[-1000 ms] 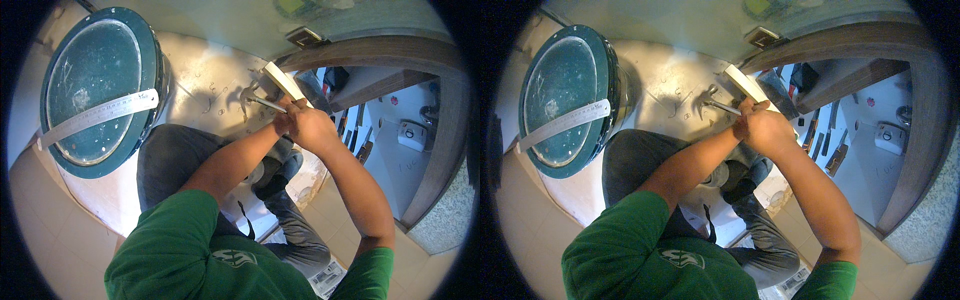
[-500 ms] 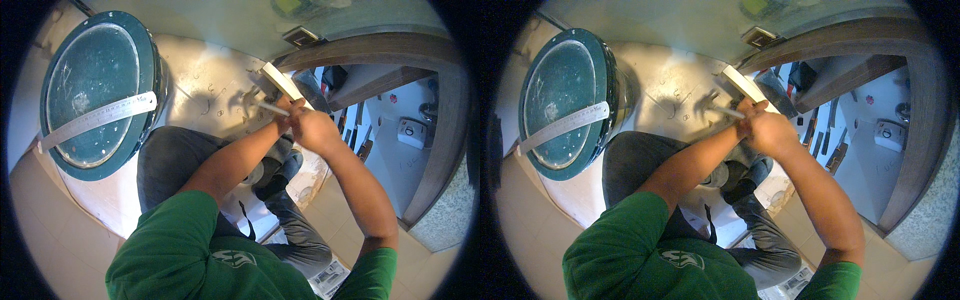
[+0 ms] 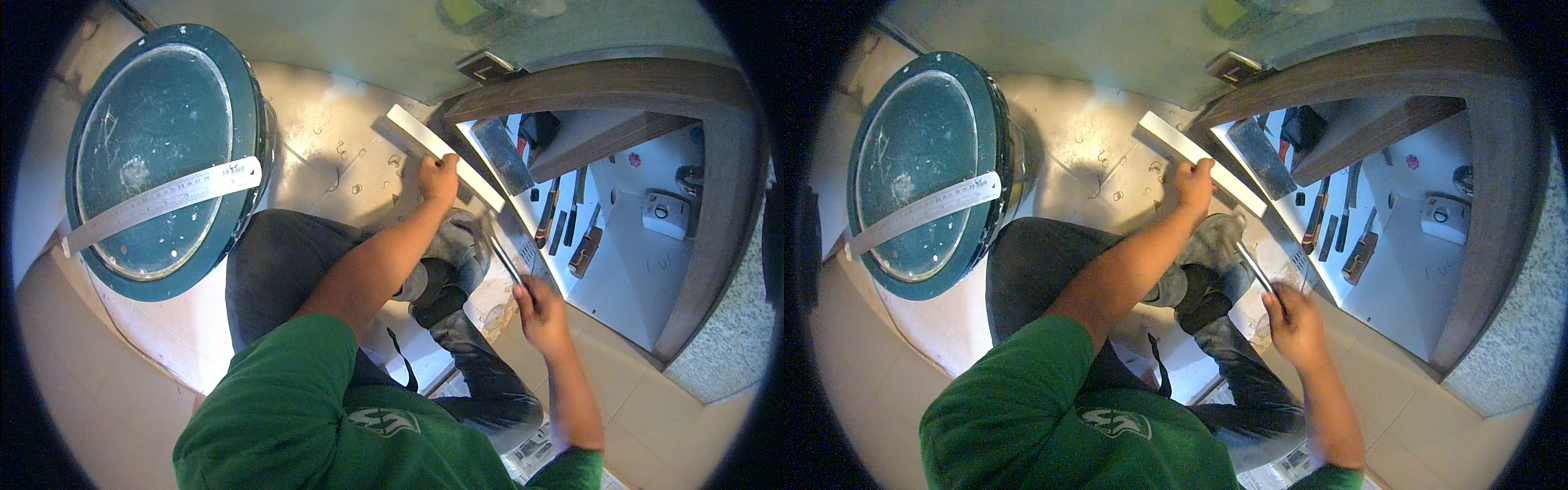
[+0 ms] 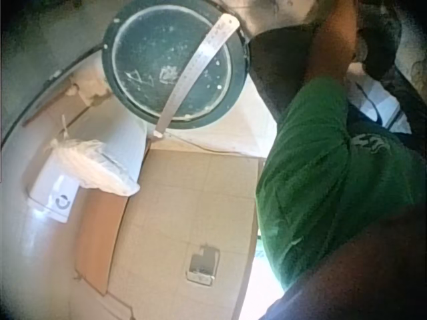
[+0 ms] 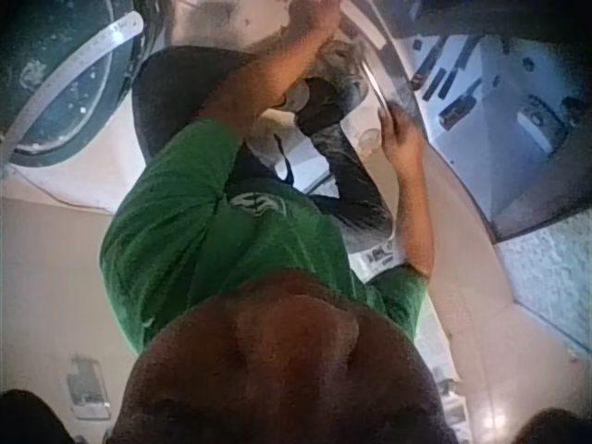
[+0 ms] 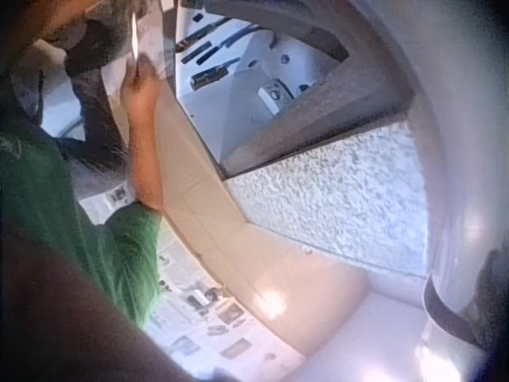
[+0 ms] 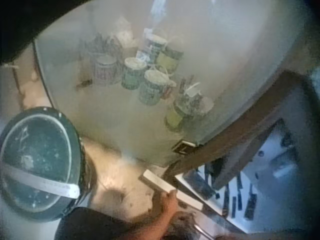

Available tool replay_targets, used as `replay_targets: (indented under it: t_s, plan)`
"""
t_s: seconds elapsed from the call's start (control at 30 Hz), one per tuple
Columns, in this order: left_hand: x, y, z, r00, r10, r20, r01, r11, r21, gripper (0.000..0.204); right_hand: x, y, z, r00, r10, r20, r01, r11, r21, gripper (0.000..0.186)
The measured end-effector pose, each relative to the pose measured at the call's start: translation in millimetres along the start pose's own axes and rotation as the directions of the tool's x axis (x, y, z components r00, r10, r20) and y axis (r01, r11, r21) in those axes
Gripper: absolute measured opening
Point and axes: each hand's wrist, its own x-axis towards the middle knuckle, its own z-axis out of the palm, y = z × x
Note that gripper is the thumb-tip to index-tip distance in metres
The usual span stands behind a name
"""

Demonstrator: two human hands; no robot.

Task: The person sits on the floor under a bathroom vanity and uses a utility knife to trim a wooden strip. They then use a hammer to tap the strip into place along the cabinet edge. The person repeats this process with a second strip, fitting both pieces into the cabinet frame.

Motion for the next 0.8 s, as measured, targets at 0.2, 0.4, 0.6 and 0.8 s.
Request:
replay_targets:
  t_s: [0.2, 0.4, 0.6, 0.8]
  plan:
    - [4, 58, -4, 0.991, 0.133, -0.017, -0.133, 0.99, -0.038, 0.037, -159, 64, 3, 0.93, 0.36, -0.076, -0.361, 0.933, 0.001, 0.025]
    - [27, 55, -7, 0.994, -0.079, 0.072, 0.103, 0.875, -0.472, 0.034, -296, 84, 46, 0.776, 0.56, -0.289, -0.458, 0.816, 0.353, 0.022]
    - [30, 60, -6, 0.972, -0.167, 0.163, 0.225, 0.853, -0.471, 0.05, -336, 87, 75, 0.805, 0.509, -0.304, -0.495, 0.859, 0.129, 0.025]
    - [21, 68, 7, 0.987, -0.1, 0.127, 0.149, 0.864, -0.481, 0.052, -337, 96, 92, 0.767, 0.534, -0.356, -0.508, 0.844, 0.17, 0.029]
